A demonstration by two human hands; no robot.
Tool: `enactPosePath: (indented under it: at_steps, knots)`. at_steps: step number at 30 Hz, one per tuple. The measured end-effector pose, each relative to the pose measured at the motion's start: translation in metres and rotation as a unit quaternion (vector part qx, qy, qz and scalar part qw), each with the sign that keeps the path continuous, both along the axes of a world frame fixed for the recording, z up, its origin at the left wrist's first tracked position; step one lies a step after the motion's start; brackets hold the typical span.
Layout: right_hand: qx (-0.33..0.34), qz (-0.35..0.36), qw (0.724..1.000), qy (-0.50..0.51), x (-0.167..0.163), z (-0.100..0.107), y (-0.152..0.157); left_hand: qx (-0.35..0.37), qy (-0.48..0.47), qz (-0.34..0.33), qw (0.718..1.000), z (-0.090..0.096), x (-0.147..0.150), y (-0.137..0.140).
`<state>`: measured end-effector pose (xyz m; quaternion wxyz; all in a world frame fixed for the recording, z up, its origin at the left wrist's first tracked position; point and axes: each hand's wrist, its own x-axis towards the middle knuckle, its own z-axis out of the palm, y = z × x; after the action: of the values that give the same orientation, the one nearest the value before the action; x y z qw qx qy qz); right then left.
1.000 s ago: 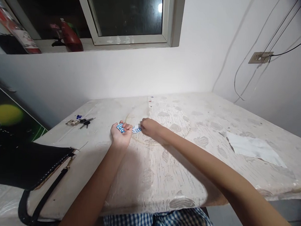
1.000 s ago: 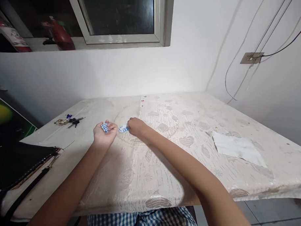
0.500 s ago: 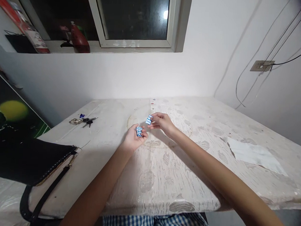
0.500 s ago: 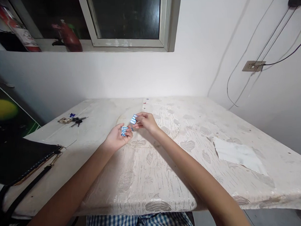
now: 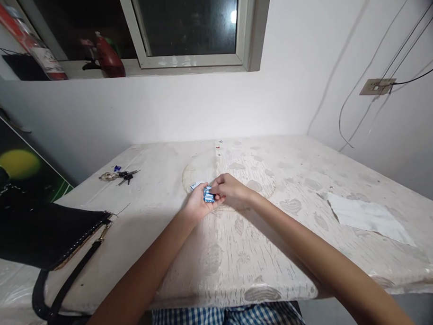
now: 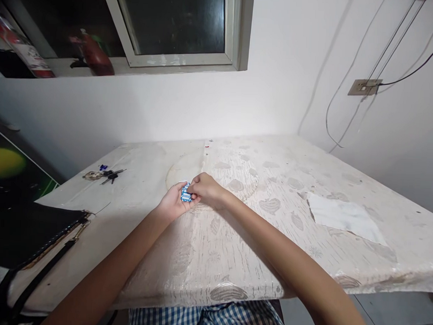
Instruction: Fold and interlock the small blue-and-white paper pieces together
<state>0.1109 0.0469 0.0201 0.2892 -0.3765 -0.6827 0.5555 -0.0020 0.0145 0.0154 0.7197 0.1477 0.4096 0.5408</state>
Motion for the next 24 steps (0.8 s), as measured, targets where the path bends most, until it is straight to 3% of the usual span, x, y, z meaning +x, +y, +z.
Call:
enactPosePath:
  at_steps: [3, 7, 11, 14, 18, 20, 24]
  knots:
    - [0.022, -0.013, 1.000, -0.017, -0.003, -0.006, -0.004, -0.010, -0.005, -0.001, 1.000, -0.004, 0.003, 0.001]
    - [0.099, -0.100, 0.989, -0.034, -0.005, -0.004, -0.001, -0.005, -0.049, 0.009, 0.999, -0.004, -0.003, 0.006]
    - [0.216, -0.167, 0.955, -0.120, -0.008, 0.002, 0.022, 0.025, -0.103, 0.088, 0.990, 0.007, -0.028, 0.011]
    - [0.283, -0.080, 0.928, -0.228, -0.019, -0.003, 0.038, 0.065, -0.136, 0.162, 0.975, 0.016, -0.047, 0.012]
    - [0.355, 0.036, 0.873, -0.334, -0.041, -0.013, 0.046, 0.073, -0.147, 0.199, 0.966, 0.021, -0.057, 0.011]
    - [0.369, 0.054, 0.854, -0.363, -0.048, -0.015, 0.046, 0.070, -0.145, 0.195, 0.967, 0.020, -0.056, 0.011]
    - [0.351, 0.051, 0.856, -0.376, -0.051, -0.013, 0.047, 0.068, -0.143, 0.182, 0.970, 0.017, -0.053, 0.012]
